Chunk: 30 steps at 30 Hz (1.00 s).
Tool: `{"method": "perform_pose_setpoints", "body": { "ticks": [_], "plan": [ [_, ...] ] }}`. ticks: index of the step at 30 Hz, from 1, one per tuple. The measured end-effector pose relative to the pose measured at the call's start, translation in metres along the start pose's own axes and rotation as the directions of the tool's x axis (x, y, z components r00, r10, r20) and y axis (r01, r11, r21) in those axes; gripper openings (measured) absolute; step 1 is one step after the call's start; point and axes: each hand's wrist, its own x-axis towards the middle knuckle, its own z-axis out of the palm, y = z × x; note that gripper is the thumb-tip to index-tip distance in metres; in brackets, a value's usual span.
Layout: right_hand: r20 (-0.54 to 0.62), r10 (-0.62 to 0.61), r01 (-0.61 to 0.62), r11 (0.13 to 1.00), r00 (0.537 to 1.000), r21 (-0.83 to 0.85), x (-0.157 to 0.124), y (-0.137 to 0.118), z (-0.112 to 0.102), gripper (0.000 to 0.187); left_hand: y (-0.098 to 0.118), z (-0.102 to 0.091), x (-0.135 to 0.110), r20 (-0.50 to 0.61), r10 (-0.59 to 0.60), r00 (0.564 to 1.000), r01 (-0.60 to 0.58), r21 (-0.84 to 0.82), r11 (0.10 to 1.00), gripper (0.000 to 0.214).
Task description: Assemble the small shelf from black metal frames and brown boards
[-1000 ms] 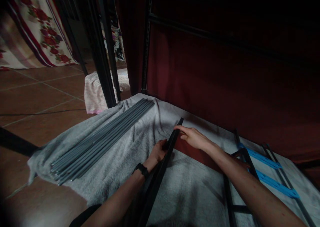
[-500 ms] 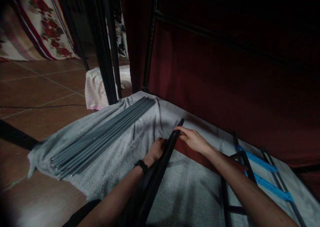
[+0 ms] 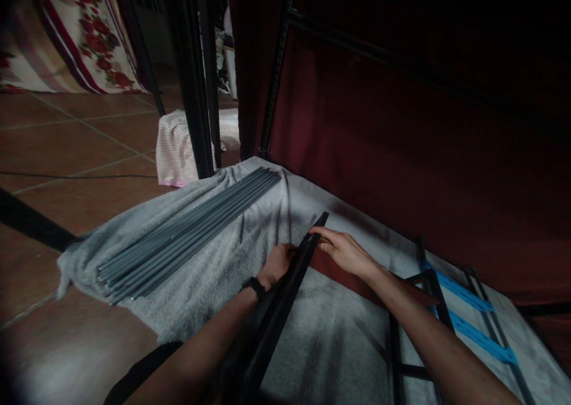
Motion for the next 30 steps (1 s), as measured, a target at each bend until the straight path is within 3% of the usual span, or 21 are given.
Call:
{"method": "perform_pose_setpoints", "body": {
  "ticks": [5, 15, 23, 30],
  "plan": [
    [0.009, -0.008, 0.008, 1.0, 1.0, -0.015, 0.0, 0.002, 0.001, 0.045, -0.006, -0.001, 0.003, -0.03, -0.068, 0.997, 0.067, -0.023, 0.997, 0.02],
    [-0.007, -0.038, 0.038, 0.998, 0.999, -0.041, -0.001, 0.0, 0.001, 0.044, -0.01, 0.0, 0.009, -0.002, -0.053, 0.999, 0.052, -0.163, 0.985, 0.019],
    [-0.009, -0.04, 0.039, 0.998, 0.999, -0.042, 0.0, 0.004, 0.002, 0.045, -0.01, -0.005, 0.008, -0.019, -0.055, 0.998, 0.055, -0.03, 0.998, 0.019],
    [-0.023, -0.052, 0.051, 0.998, 0.998, -0.041, 0.0, 0.004, 0.003, 0.045, -0.012, -0.002, 0.009, -0.003, -0.021, 1.0, 0.021, -0.097, 0.995, 0.016]
  ]
}}
